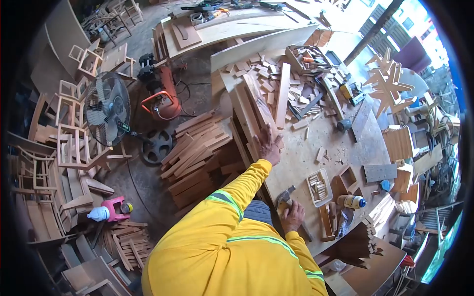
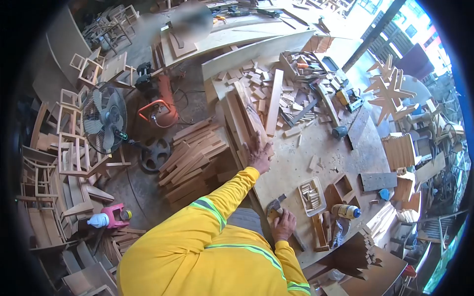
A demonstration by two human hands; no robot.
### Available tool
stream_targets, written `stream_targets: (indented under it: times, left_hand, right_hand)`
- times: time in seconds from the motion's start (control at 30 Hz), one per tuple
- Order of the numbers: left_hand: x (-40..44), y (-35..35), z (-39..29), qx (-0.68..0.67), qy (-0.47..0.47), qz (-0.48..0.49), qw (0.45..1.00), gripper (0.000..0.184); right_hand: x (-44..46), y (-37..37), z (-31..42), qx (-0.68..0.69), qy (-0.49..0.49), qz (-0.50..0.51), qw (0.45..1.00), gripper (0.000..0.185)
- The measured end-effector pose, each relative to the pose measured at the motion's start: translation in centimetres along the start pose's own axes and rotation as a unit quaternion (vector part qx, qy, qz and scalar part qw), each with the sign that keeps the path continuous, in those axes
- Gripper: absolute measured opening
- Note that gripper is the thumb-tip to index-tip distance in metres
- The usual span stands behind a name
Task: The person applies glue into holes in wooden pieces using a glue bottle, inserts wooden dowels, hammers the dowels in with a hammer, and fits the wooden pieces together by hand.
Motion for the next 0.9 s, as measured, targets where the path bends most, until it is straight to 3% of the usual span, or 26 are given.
stream_targets:
  times: [0.1, 0.23, 0.33, 0.47, 0.57, 0.63, 0.7, 0.73, 0.77, 0.83, 0.87, 0.9]
  left_hand:
    - [-0.2, 0.3, 0.7, 0.031, 0.015, -0.007, 0.999, 0.085]
    - [-3.3, -0.2, 3.1, -0.053, 0.128, -0.07, 0.988, 0.105]
    - [-5.6, -1.8, 4.2, 0.02, 0.113, -0.001, 0.993, 0.103]
    - [-4.4, -0.2, 7.2, 0.033, 0.217, -0.101, 0.97, 0.097]
    - [-0.7, -1.0, 7.0, 0.087, 0.19, -0.035, 0.977, 0.091]
    - [1.4, -0.6, 8.7, 0.046, 0.163, 0.017, 0.985, 0.089]
    - [4.8, 0.5, 11.0, 0.149, 0.14, -0.015, 0.979, 0.086]
    - [5.3, 0.2, 11.5, 0.186, 0.15, -0.081, 0.968, 0.087]
    - [4.0, -2.6, 9.6, 0.149, 0.139, -0.054, 0.978, 0.089]
    - [0.0, -4.6, 6.9, 0.117, 0.192, -0.15, 0.963, 0.085]
    - [-4.2, -2.1, 8.2, 0.127, 0.186, -0.113, 0.968, 0.085]
    - [-5.6, -0.9, 7.9, 0.062, 0.16, -0.162, 0.972, 0.078]
  right_hand:
    - [0.3, -0.4, 0.2, 0.025, 0.016, 0.024, 0.999, 0.044]
    - [0.5, -1.4, 0.5, 0.063, 0.024, 0.021, 0.997, 0.042]
    - [0.2, -1.5, -0.2, 0.08, 0.025, 0.014, 0.996, 0.042]
    - [0.1, -1.5, -1.5, 0.122, 0.015, 0.044, 0.991, 0.043]
    - [-0.8, -1.6, -2.0, 0.117, 0.014, 0.06, 0.991, 0.05]
    - [-1.3, -1.3, -2.6, 0.095, 0.022, 0.033, 0.995, 0.053]
    - [-3.7, -1.0, -2.8, 0.042, 0.032, 0.023, 0.998, 0.061]
    - [-4.4, -1.0, -3.1, 0.047, 0.043, 0.027, 0.998, 0.069]
    - [-5.3, -1.6, -3.1, 0.019, 0.039, -0.006, 0.999, 0.068]
    - [-7.8, -3.5, -3.2, 0.074, 0.057, -0.033, 0.995, 0.06]
    - [-9.4, -5.1, -3.0, 0.114, 0.071, -0.053, 0.989, 0.057]
    - [-9.6, -5.9, -3.3, 0.15, 0.075, -0.098, 0.981, 0.054]
Point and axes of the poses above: each hand's wrist, its own x-axis towards the middle knuckle, its own y-axis out of the palm, z = x × y, the point moved 2 cm from there along x, towards the middle knuckle, and after that the axes turned 7 degrees about z, right-handed, at the moved point
